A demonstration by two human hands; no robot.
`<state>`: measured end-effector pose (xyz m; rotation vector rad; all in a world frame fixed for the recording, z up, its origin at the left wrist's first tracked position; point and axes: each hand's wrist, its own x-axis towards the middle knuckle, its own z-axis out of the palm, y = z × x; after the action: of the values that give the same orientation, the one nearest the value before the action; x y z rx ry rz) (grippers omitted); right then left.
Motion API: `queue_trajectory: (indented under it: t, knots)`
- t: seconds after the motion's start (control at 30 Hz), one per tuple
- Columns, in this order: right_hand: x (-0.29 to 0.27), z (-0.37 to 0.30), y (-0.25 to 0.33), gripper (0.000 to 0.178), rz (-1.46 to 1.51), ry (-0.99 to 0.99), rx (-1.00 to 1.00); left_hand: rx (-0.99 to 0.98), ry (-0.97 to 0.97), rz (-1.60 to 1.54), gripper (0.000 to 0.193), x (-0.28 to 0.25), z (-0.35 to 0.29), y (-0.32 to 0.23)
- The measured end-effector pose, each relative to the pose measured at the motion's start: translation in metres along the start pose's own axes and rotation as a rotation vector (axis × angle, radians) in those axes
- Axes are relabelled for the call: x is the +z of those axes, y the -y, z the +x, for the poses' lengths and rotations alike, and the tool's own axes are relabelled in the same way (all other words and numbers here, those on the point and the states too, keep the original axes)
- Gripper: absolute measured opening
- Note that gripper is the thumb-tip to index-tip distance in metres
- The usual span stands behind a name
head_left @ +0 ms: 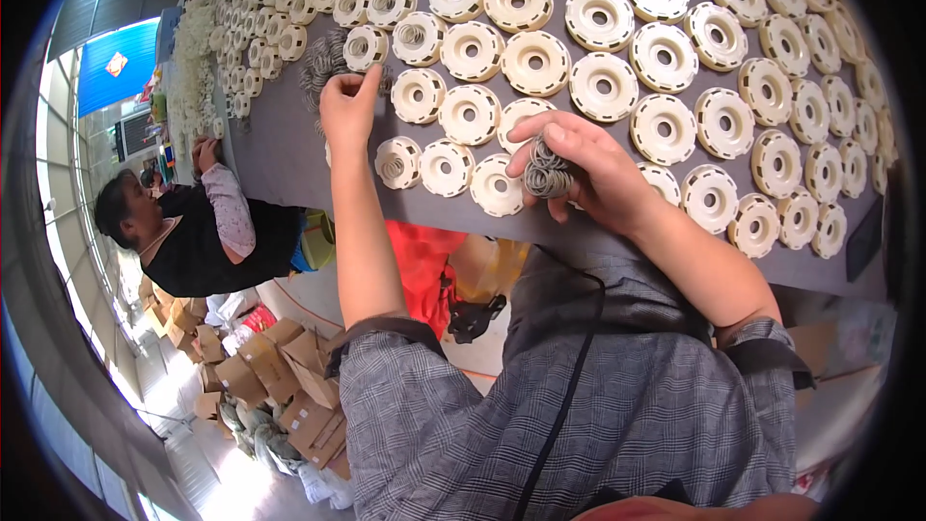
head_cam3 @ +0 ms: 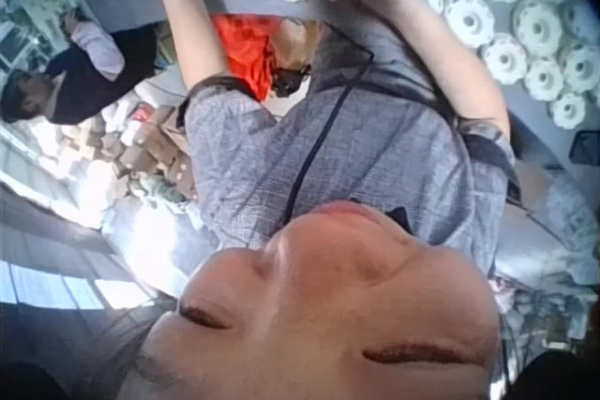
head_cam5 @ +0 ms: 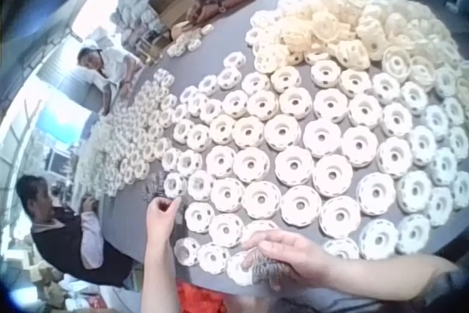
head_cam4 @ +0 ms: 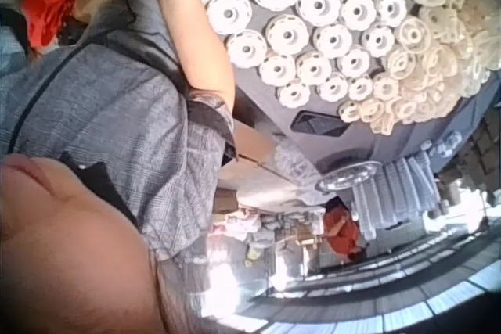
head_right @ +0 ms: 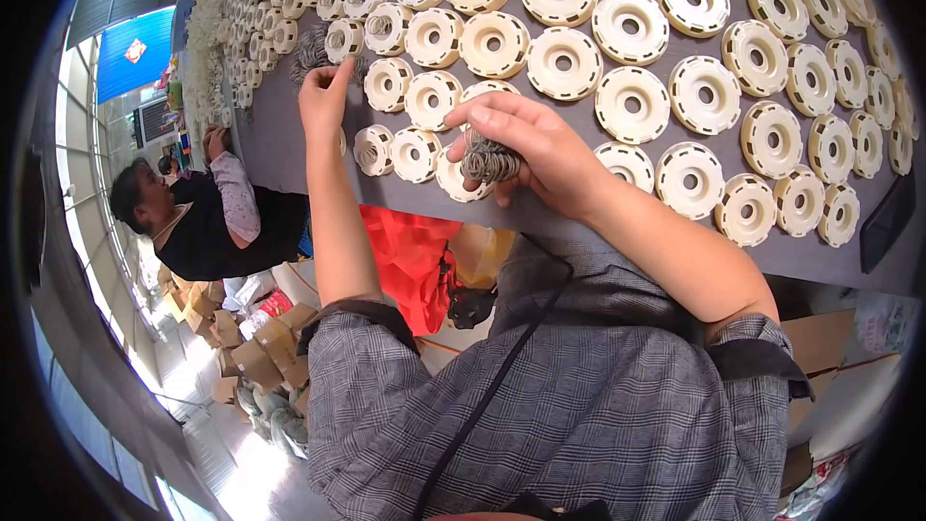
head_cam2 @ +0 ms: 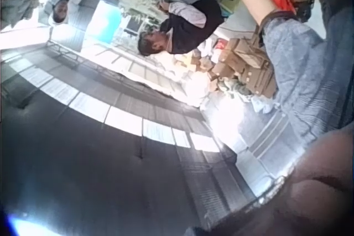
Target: The person dumps plastic components from a cardboard box onto a table, arranges them across the surface, inserts metal springs into the components by hand, and gathers the assembled parts together.
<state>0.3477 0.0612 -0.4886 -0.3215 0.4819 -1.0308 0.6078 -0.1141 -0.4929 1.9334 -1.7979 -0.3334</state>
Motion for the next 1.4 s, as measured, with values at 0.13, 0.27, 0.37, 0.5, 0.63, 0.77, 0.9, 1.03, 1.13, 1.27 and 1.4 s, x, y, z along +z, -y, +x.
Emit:
queue_trajectory:
  t: [0.13,0.27,0.37,0.5,0.63,0.77,0.9,1.03,1.13,1.27,1.4]
  knots:
    - [0.000,-0.001,0.001,0.032,-0.062,-0.025,-0.014,-0.036,0.099,-0.196,0.031,0.010,-0.003,0.005]
    - [-0.003,0.001,-0.001,0.031,-0.071,-0.025,-0.032,0.107,-0.080,-0.181,0.029,0.004,-0.019,-0.002]
    - [-0.003,0.003,-0.003,0.030,-0.076,-0.025,-0.038,0.212,-0.117,-0.250,0.028,0.004,-0.023,0.004]
    - [-0.006,0.004,-0.006,0.034,-0.097,-0.004,-0.073,0.114,-0.077,-0.808,0.027,-0.003,-0.032,-0.002]
    - [-0.025,0.005,-0.010,0.032,0.074,0.105,-0.095,0.071,0.121,-1.211,0.030,-0.014,-0.070,-0.048]
    - [-0.004,0.001,0.002,0.042,-0.049,-0.008,-0.080,0.125,0.412,-1.221,0.032,-0.015,-0.127,-0.099]
    - [-0.002,0.004,0.003,0.043,0.024,0.000,-0.087,0.312,0.485,-0.941,0.030,-0.008,-0.139,-0.101]
    - [-0.004,0.002,-0.001,0.031,-0.400,-0.174,-0.390,0.014,0.561,-1.262,0.014,-0.012,-0.138,-0.097]
    - [0.001,0.000,0.006,0.028,-0.515,-0.315,-0.674,-0.406,0.563,-1.791,0.015,-0.025,-0.118,-0.083]
    - [-0.003,-0.001,0.012,0.028,-0.561,-0.332,-0.619,-0.019,0.191,-0.907,0.018,-0.011,-0.087,-0.044]
    - [0.001,-0.001,0.009,0.028,-0.336,-0.279,-0.495,0.203,0.094,-0.242,0.022,-0.005,-0.072,-0.029]
